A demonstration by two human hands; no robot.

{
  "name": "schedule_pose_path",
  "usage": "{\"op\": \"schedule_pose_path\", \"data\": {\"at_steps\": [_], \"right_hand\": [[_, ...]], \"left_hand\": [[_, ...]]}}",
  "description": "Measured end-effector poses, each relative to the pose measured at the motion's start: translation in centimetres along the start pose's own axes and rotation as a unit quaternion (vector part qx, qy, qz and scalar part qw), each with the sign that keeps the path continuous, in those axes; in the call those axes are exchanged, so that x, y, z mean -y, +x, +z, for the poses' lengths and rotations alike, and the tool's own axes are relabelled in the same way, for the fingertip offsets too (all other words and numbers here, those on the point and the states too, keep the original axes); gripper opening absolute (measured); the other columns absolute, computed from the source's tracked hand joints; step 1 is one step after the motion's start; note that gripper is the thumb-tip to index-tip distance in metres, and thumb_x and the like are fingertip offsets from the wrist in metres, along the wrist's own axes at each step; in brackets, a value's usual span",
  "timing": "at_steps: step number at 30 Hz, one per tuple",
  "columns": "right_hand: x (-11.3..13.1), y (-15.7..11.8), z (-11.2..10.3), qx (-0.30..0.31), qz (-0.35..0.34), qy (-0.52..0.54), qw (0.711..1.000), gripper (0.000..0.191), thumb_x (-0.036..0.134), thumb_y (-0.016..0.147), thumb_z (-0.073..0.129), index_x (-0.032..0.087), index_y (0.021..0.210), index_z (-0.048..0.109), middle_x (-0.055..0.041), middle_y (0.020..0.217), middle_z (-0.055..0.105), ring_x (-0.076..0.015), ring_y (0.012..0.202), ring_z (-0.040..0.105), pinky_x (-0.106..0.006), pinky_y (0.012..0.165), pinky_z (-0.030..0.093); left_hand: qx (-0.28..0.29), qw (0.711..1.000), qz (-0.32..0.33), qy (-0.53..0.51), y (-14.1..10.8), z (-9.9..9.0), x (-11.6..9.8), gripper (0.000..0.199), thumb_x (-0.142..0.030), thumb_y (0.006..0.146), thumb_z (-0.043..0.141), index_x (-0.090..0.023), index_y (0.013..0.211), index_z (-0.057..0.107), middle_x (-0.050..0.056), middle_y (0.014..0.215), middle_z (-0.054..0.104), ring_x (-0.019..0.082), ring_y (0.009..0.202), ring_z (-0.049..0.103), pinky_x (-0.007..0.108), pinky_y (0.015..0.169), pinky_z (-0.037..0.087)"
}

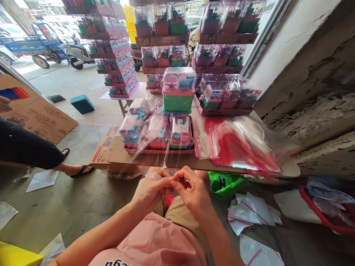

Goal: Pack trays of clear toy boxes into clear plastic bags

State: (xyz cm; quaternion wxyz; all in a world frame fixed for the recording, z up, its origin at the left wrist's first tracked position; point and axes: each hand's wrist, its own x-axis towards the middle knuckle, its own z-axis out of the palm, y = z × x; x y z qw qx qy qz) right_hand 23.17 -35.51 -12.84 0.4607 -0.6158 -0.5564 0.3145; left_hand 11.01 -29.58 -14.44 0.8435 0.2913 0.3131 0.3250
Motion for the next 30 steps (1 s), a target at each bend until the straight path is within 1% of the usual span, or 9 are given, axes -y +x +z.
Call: {"op": "schedule_pose_path", "data": {"at_steps": [5, 10, 12, 16, 19, 23, 25, 27, 30], "right_hand": [[-0.1, -0.3, 0.3, 0.004, 0.005, 0.0, 1.0, 0.021, 0.033, 0.086, 0.047, 0.02, 0.069, 0.048, 0.0007, 0.07, 0.045, -0.0111, 0.061, 0.044, -0.023, 0.05, 0.033], [-0.8, -0.6, 1.0, -0.004, 0.026, 0.013, 1.0, 0.022, 0.036, 0.086, 0.045, 0.021, 0.069, 0.046, 0.0009, 0.069, 0.044, -0.0109, 0.058, 0.04, -0.024, 0.049, 0.032], [-1.2, -0.8, 1.2, -0.008, 0.039, 0.026, 0.999, 0.023, 0.038, 0.086, 0.045, 0.021, 0.071, 0.046, 0.001, 0.07, 0.043, -0.0106, 0.056, 0.038, -0.024, 0.049, 0.031], [-2.0, -1.2, 1.7, -0.027, 0.08, 0.056, 0.995, 0.025, 0.043, 0.085, 0.045, 0.022, 0.072, 0.045, 0.002, 0.067, 0.04, -0.0104, 0.054, 0.035, -0.024, 0.047, 0.031], [-2.1, -1.5, 1.8, -0.02, 0.148, 0.161, 0.975, 0.03, 0.049, 0.081, 0.05, 0.021, 0.072, 0.045, 0.0035, 0.067, 0.036, -0.0088, 0.051, 0.033, -0.023, 0.045, 0.029], [-1.9, -1.7, 1.7, 0.027, 0.223, 0.303, 0.926, 0.035, 0.052, 0.074, 0.059, 0.02, 0.072, 0.046, 0.0031, 0.069, 0.036, -0.008, 0.051, 0.033, -0.022, 0.042, 0.03], [-1.9, -1.7, 1.6, 0.003, 0.207, 0.308, 0.929, 0.034, 0.052, 0.073, 0.061, 0.02, 0.073, 0.048, 0.0014, 0.073, 0.04, -0.0097, 0.057, 0.039, -0.023, 0.047, 0.037], [-2.1, -1.8, 1.7, -0.052, 0.165, 0.268, 0.948, 0.033, 0.051, 0.073, 0.061, 0.021, 0.08, 0.051, -0.0007, 0.08, 0.046, -0.0123, 0.066, 0.044, -0.025, 0.057, 0.042], [-2.4, -1.8, 2.0, -0.079, 0.119, 0.194, 0.97, 0.031, 0.049, 0.074, 0.061, 0.023, 0.09, 0.055, -0.0026, 0.087, 0.05, -0.0157, 0.077, 0.049, -0.028, 0.067, 0.043]], "left_hand": [[0.003, 1.0, -0.008, 0.0, 0.0, 0.1, -0.1, 0.031, -0.028, 0.053, 0.081, -0.011, 0.058, 0.056, -0.002, 0.054, 0.053, 0.006, 0.047, 0.047, 0.018, 0.048, 0.036], [-0.005, 1.0, -0.018, -0.017, 0.2, 0.3, 0.0, 0.034, -0.031, 0.052, 0.083, -0.011, 0.074, 0.067, 0.001, 0.063, 0.058, 0.007, 0.053, 0.049, 0.02, 0.053, 0.038], [-0.02, 1.0, -0.013, -0.015, 0.2, 0.5, 0.0, 0.033, -0.03, 0.049, 0.084, -0.01, 0.069, 0.068, 0.002, 0.061, 0.059, 0.008, 0.054, 0.049, 0.02, 0.055, 0.039], [-0.071, 0.996, 0.044, -0.026, 0.3, 0.7, 0.3, 0.025, -0.026, 0.048, 0.084, -0.011, 0.057, 0.065, 0.0, 0.055, 0.058, 0.008, 0.055, 0.049, 0.02, 0.057, 0.039], [-0.067, 0.996, 0.057, -0.03, 0.6, 0.7, 0.9, 0.024, -0.027, 0.049, 0.083, -0.013, 0.057, 0.065, -0.001, 0.054, 0.058, 0.008, 0.054, 0.049, 0.02, 0.059, 0.039], [-0.056, 0.996, 0.063, -0.008, 0.9, 0.3, 1.6, 0.026, -0.032, 0.051, 0.082, -0.013, 0.056, 0.065, -0.001, 0.052, 0.057, 0.008, 0.054, 0.048, 0.021, 0.061, 0.038], [-0.061, 0.997, 0.055, -0.006, 0.9, 0.1, 1.6, 0.028, -0.034, 0.05, 0.082, -0.013, 0.057, 0.064, -0.001, 0.052, 0.056, 0.008, 0.053, 0.047, 0.021, 0.058, 0.037], [-0.07, 0.996, 0.047, -0.012, 0.9, 0.1, 1.5, 0.03, -0.034, 0.049, 0.083, -0.013, 0.057, 0.064, -0.002, 0.051, 0.053, 0.007, 0.051, 0.045, 0.02, 0.056, 0.035], [-0.072, 0.996, 0.044, -0.013, 0.8, 0.2, 1.3, 0.031, -0.034, 0.049, 0.083, -0.012, 0.057, 0.063, -0.002, 0.052, 0.053, 0.006, 0.051, 0.044, 0.02, 0.055, 0.034]]}}
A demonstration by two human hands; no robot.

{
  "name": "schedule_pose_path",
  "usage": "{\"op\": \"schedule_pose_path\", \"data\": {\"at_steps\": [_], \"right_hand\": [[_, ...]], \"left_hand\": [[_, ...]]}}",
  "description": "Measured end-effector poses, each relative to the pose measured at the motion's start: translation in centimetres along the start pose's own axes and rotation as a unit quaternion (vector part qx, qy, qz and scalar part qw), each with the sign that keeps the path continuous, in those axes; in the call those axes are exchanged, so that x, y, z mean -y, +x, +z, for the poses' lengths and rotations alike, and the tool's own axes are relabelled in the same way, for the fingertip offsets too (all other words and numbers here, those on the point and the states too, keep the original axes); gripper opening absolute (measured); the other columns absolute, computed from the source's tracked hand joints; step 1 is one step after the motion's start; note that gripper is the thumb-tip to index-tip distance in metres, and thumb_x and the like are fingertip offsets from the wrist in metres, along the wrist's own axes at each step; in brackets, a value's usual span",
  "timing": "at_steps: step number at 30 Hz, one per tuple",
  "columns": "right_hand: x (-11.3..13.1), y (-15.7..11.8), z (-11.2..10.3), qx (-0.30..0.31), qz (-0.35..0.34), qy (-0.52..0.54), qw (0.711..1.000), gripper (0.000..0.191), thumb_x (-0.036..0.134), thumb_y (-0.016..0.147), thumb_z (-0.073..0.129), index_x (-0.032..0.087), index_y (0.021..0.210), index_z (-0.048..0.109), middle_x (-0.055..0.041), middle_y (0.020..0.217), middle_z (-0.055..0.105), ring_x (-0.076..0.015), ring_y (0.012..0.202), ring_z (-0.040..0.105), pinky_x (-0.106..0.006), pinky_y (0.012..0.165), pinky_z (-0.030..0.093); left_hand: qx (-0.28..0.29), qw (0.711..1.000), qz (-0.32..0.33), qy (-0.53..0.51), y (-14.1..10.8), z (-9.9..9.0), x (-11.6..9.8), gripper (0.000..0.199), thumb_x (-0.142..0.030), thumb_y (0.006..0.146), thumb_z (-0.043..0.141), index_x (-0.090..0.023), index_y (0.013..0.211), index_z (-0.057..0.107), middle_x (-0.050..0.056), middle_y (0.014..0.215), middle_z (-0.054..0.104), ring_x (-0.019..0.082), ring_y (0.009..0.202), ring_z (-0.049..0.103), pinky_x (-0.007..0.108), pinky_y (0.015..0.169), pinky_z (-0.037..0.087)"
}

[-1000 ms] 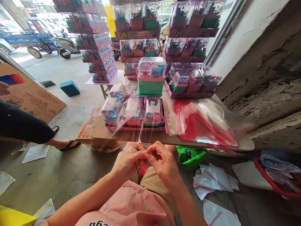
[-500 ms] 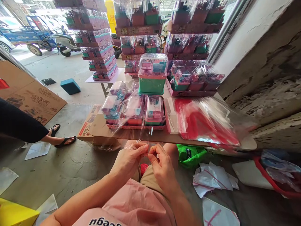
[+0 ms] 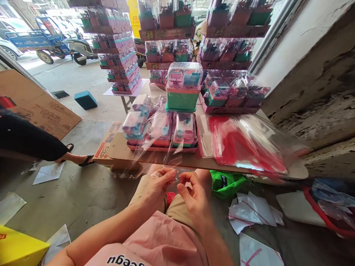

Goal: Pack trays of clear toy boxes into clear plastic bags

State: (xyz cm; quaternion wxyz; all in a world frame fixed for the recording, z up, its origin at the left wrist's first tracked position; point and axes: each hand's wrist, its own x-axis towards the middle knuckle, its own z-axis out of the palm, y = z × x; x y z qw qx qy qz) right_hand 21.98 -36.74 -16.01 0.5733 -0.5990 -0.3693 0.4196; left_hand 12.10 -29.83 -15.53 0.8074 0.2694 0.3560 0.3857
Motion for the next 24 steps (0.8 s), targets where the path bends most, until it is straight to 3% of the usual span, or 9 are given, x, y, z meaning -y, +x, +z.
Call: {"op": "schedule_pose_path", "data": {"at_steps": [3, 6, 9, 14, 18, 24], "right_hand": [[0.0, 0.1, 0.2, 0.006, -0.022, -0.034, 0.999, 0.023, 0.046, 0.077, 0.059, 0.024, 0.079, 0.056, -0.0026, 0.086, 0.05, -0.0171, 0.08, 0.05, -0.029, 0.069, 0.041], [0.1, 0.2, 0.2, 0.004, -0.019, -0.054, 0.998, 0.025, 0.047, 0.077, 0.058, 0.024, 0.069, 0.054, -0.001, 0.075, 0.047, -0.0158, 0.07, 0.045, -0.029, 0.062, 0.038], [0.2, 0.2, 0.0, 0.037, 0.048, -0.016, 0.998, 0.032, 0.051, 0.075, 0.058, 0.022, 0.066, 0.052, 0.0014, 0.064, 0.041, -0.0132, 0.06, 0.037, -0.027, 0.056, 0.033], [0.7, -0.1, -0.2, 0.091, 0.174, 0.119, 0.973, 0.036, 0.053, 0.065, 0.067, 0.019, 0.074, 0.058, -0.0003, 0.072, 0.045, -0.0126, 0.065, 0.04, -0.024, 0.056, 0.036], [1.0, -0.1, -0.4, 0.078, 0.169, 0.115, 0.976, 0.035, 0.051, 0.065, 0.068, 0.019, 0.072, 0.057, 0.0, 0.072, 0.045, -0.0124, 0.067, 0.04, -0.023, 0.058, 0.039], [1.0, 0.1, -0.4, 0.05, 0.185, 0.096, 0.977, 0.033, 0.047, 0.062, 0.069, 0.019, 0.073, 0.056, -0.0019, 0.077, 0.046, -0.0145, 0.072, 0.044, -0.024, 0.059, 0.043]], "left_hand": [[0.005, 1.0, 0.005, -0.002, 0.0, 0.1, 0.1, 0.031, -0.035, 0.049, 0.083, -0.013, 0.057, 0.063, -0.002, 0.053, 0.054, 0.006, 0.052, 0.045, 0.02, 0.056, 0.036], [0.009, 1.0, 0.013, -0.003, 0.0, 0.0, 0.3, 0.029, -0.035, 0.051, 0.082, -0.014, 0.057, 0.063, -0.003, 0.053, 0.054, 0.006, 0.052, 0.045, 0.02, 0.056, 0.037], [0.016, 0.999, 0.032, 0.014, 0.1, -0.2, 0.5, 0.026, -0.034, 0.055, 0.081, -0.014, 0.058, 0.064, -0.002, 0.054, 0.056, 0.007, 0.054, 0.048, 0.02, 0.059, 0.038], [0.02, 0.999, 0.035, 0.025, 0.1, -0.5, 1.0, 0.024, -0.035, 0.057, 0.079, -0.015, 0.061, 0.066, -0.001, 0.056, 0.059, 0.009, 0.054, 0.05, 0.022, 0.058, 0.04], [0.027, 0.999, 0.037, 0.02, 0.2, -0.6, 1.3, 0.022, -0.034, 0.058, 0.078, -0.016, 0.06, 0.066, -0.002, 0.055, 0.057, 0.008, 0.053, 0.048, 0.021, 0.056, 0.039], [-0.005, 0.997, 0.053, 0.054, 0.3, -1.0, 1.7, 0.021, -0.034, 0.057, 0.078, -0.016, 0.063, 0.068, -0.001, 0.057, 0.058, 0.01, 0.057, 0.049, 0.022, 0.06, 0.039]]}}
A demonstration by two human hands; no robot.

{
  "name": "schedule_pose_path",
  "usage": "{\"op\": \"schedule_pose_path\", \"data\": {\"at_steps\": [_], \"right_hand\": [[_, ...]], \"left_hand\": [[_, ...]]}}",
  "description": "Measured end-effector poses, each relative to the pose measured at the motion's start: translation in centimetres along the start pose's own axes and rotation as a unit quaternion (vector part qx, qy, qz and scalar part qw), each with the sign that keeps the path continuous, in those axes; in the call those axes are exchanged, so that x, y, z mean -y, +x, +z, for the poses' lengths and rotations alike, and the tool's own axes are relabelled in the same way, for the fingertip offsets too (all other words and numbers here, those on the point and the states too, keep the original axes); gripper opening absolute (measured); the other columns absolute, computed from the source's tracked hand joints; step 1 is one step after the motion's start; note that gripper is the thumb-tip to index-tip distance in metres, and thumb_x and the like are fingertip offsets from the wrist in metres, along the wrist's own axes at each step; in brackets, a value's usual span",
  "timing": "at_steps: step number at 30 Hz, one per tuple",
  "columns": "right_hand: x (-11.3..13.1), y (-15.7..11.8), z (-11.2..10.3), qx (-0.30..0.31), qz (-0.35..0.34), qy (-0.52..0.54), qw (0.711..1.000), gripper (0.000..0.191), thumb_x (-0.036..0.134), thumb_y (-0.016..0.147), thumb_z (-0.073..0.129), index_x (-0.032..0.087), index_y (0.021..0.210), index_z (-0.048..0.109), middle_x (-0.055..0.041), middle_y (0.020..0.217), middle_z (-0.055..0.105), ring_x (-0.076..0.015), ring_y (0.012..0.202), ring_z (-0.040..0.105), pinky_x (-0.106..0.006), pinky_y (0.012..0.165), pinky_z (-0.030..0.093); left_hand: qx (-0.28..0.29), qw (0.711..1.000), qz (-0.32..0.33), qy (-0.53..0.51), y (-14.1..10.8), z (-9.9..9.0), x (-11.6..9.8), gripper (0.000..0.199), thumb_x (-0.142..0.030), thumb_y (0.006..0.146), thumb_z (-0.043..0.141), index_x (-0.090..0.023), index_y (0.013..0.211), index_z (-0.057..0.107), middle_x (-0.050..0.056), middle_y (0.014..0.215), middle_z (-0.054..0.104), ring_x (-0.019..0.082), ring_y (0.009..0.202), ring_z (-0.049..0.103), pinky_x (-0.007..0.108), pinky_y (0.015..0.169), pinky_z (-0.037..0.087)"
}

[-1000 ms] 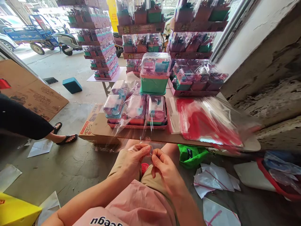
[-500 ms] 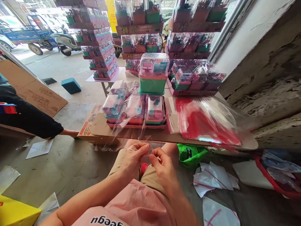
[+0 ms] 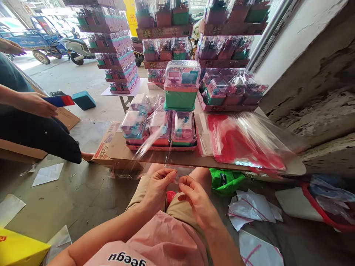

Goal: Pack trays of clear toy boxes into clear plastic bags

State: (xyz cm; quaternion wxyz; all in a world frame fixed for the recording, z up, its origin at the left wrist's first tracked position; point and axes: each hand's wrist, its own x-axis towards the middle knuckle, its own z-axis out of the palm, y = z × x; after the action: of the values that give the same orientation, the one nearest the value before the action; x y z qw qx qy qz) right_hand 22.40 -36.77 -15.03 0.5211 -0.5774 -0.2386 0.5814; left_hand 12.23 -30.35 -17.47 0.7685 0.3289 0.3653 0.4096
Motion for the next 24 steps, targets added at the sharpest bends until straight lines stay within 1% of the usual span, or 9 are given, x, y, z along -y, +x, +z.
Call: {"op": "schedule_pose_path", "data": {"at_steps": [2, 4, 8, 10, 12, 14, 17, 21, 24], "right_hand": [[-0.1, 0.1, 0.2, -0.01, 0.004, 0.015, 1.0, 0.034, 0.045, 0.06, 0.071, 0.02, 0.079, 0.057, -0.0027, 0.086, 0.047, -0.0155, 0.076, 0.046, -0.025, 0.059, 0.046], [-0.3, 0.2, 0.5, -0.02, 0.004, 0.027, 0.999, 0.039, 0.046, 0.059, 0.072, 0.021, 0.085, 0.056, -0.0029, 0.089, 0.048, -0.0165, 0.079, 0.047, -0.026, 0.058, 0.047], [-0.8, 0.6, 0.9, -0.078, 0.0, 0.043, 0.996, 0.047, 0.049, 0.057, 0.073, 0.024, 0.091, 0.051, -0.001, 0.081, 0.047, -0.017, 0.077, 0.047, -0.027, 0.057, 0.046], [-0.9, 0.8, 1.0, -0.072, -0.009, 0.016, 0.997, 0.042, 0.05, 0.058, 0.071, 0.023, 0.085, 0.053, -0.0014, 0.079, 0.048, -0.0164, 0.074, 0.047, -0.027, 0.057, 0.045], [-0.8, 1.0, 1.1, -0.048, -0.021, -0.017, 0.998, 0.034, 0.05, 0.06, 0.069, 0.022, 0.076, 0.057, -0.0024, 0.076, 0.049, -0.0159, 0.069, 0.046, -0.028, 0.056, 0.043], [-0.8, 1.2, 1.1, -0.038, -0.033, -0.03, 0.998, 0.026, 0.047, 0.063, 0.067, 0.023, 0.069, 0.059, -0.0034, 0.072, 0.05, -0.0162, 0.065, 0.045, -0.03, 0.055, 0.042], [-0.8, 1.4, 1.0, -0.048, -0.038, -0.029, 0.998, 0.019, 0.042, 0.064, 0.065, 0.023, 0.061, 0.058, -0.0042, 0.066, 0.051, -0.017, 0.062, 0.045, -0.031, 0.053, 0.041], [-1.2, 1.3, 0.7, -0.072, -0.022, -0.01, 0.997, 0.011, 0.034, 0.058, 0.067, 0.023, 0.061, 0.063, -0.0035, 0.065, 0.052, -0.0157, 0.06, 0.044, -0.03, 0.055, 0.041], [-1.5, 1.3, 0.1, -0.079, 0.0, 0.0, 0.997, 0.012, 0.03, 0.054, 0.069, 0.023, 0.063, 0.066, -0.0029, 0.068, 0.056, -0.015, 0.062, 0.047, -0.03, 0.057, 0.04]], "left_hand": [[-0.002, 1.0, 0.007, 0.012, -0.1, -0.1, 0.0, 0.021, -0.034, 0.057, 0.078, -0.017, 0.066, 0.069, 0.0, 0.061, 0.06, 0.011, 0.06, 0.051, 0.022, 0.063, 0.041], [0.001, 1.0, 0.014, 0.025, -0.2, 0.0, -0.2, 0.02, -0.034, 0.06, 0.076, -0.018, 0.069, 0.07, 0.0, 0.065, 0.062, 0.011, 0.062, 0.052, 0.023, 0.063, 0.041], [0.002, 0.997, 0.04, 0.065, -0.7, 0.0, -0.7, 0.018, -0.033, 0.068, 0.069, -0.019, 0.079, 0.072, 0.001, 0.07, 0.063, 0.012, 0.066, 0.053, 0.023, 0.065, 0.042], [0.007, 0.995, 0.059, 0.078, -0.9, 0.1, -0.8, 0.017, -0.031, 0.071, 0.067, -0.019, 0.082, 0.072, 0.002, 0.078, 0.065, 0.014, 0.073, 0.056, 0.023, 0.07, 0.043], [0.013, 0.994, 0.075, 0.084, -1.0, 0.1, -0.7, 0.016, -0.029, 0.072, 0.065, -0.019, 0.083, 0.071, 0.003, 0.084, 0.065, 0.015, 0.079, 0.057, 0.024, 0.074, 0.044], [0.015, 0.993, 0.084, 0.085, -1.0, 0.1, -0.5, 0.016, -0.028, 0.072, 0.065, -0.019, 0.084, 0.07, 0.003, 0.083, 0.065, 0.015, 0.079, 0.057, 0.024, 0.074, 0.044], [0.019, 0.993, 0.087, 0.083, -0.9, -0.1, 0.0, 0.018, -0.028, 0.07, 0.067, -0.019, 0.085, 0.068, 0.002, 0.077, 0.062, 0.014, 0.074, 0.055, 0.024, 0.071, 0.044], [0.02, 0.993, 0.085, 0.075, -0.8, -0.5, 0.3, 0.019, -0.026, 0.069, 0.068, -0.018, 0.086, 0.066, 0.0, 0.073, 0.06, 0.012, 0.07, 0.054, 0.023, 0.068, 0.043], [0.029, 0.994, 0.081, 0.061, -0.8, -0.6, 0.3, 0.018, -0.023, 0.07, 0.068, -0.018, 0.087, 0.065, 0.0, 0.073, 0.061, 0.012, 0.07, 0.055, 0.022, 0.068, 0.043]]}}
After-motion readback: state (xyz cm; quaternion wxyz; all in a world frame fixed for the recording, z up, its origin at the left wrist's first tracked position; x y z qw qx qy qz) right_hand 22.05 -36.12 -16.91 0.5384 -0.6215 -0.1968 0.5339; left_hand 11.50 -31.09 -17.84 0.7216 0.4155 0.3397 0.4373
